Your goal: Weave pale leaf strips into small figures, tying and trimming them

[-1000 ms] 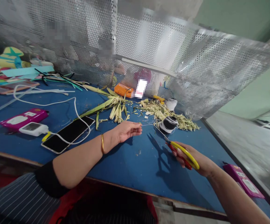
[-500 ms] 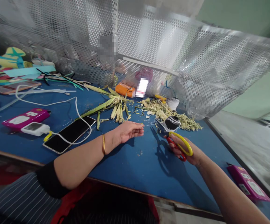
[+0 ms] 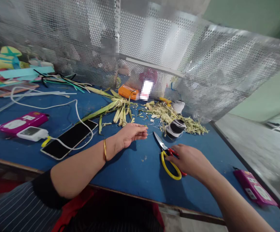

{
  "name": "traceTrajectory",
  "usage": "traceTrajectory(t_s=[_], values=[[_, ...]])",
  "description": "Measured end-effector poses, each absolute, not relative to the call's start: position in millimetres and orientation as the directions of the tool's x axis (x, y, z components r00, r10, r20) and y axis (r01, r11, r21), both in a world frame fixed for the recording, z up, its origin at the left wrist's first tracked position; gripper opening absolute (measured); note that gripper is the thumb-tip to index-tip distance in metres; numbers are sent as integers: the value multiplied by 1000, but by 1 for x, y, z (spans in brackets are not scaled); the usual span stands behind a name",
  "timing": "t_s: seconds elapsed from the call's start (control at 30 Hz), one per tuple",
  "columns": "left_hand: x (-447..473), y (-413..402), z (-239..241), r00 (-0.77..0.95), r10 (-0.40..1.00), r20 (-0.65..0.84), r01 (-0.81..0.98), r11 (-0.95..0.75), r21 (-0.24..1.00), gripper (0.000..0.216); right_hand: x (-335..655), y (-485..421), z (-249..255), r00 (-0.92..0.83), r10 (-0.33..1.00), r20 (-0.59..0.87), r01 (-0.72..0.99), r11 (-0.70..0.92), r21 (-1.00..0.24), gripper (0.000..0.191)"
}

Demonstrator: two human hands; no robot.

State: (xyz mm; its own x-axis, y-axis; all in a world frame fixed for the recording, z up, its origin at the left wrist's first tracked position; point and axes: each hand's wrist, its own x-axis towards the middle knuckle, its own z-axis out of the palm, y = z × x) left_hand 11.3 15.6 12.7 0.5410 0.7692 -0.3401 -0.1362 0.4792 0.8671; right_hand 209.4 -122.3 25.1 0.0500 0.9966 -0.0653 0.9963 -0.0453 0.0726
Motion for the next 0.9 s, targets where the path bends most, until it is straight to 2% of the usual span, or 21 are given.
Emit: traceTrajectory(t_s=[0.03, 0.07, 0.13, 0.17, 0.2, 0.27, 0.33, 0.4, 0.47, 0.53, 0.63, 0.7, 0.8, 0.9], values=[[12, 15, 14, 537, 770, -345, -130, 479, 868, 11, 210, -116, 35, 107, 992, -61, 992, -103, 70, 35], [12, 14, 15, 535, 771, -346, -126, 478, 869, 11, 214, -108, 43, 206, 978, 1, 977, -206, 49, 41], [13, 13, 16, 531, 773, -347, -122, 475, 872, 12, 225, -87, 52, 355, 882, 310, 928, -372, -4, 53], [13, 14, 15, 528, 776, -347, -120, 472, 873, 12, 232, -75, 53, 393, 823, 411, 905, -425, -15, 67], [13, 14, 15, 524, 778, -347, -117, 469, 875, 12, 239, -63, 51, 427, 804, 413, 890, -454, -37, 78], [13, 15, 13, 523, 779, -346, -114, 466, 877, 10, 251, -44, 42, 477, 836, 272, 876, -475, -77, 83], [13, 15, 11, 525, 777, -347, -113, 468, 877, 10, 261, -32, 33, 477, 865, 159, 878, -460, -130, 70], [14, 16, 9, 531, 772, -349, -112, 472, 874, 10, 271, -30, 29, 456, 876, 156, 884, -426, -190, 60], [14, 15, 8, 541, 765, -350, -108, 475, 873, 10, 285, -34, 32, 423, 883, 205, 890, -362, -276, 59], [14, 14, 8, 552, 758, -347, -106, 477, 873, 10, 304, -44, 40, 356, 916, 187, 903, -285, -322, 59], [14, 10, 9, 561, 750, -350, -102, 482, 870, 12, 333, -61, 55, 236, 964, 121, 954, -206, -219, 57], [15, 8, 10, 569, 744, -351, -97, 484, 870, 12, 347, -72, 61, 128, 991, 28, 982, -123, -141, 55], [15, 4, 13, 574, 740, -352, -90, 484, 871, 10, 360, -89, 63, 58, 994, -89, 997, -62, -40, 55], [15, 4, 15, 564, 742, -362, -75, 483, 872, 10, 368, -102, 57, 1, 996, -90, 1000, 1, 18, 55]])
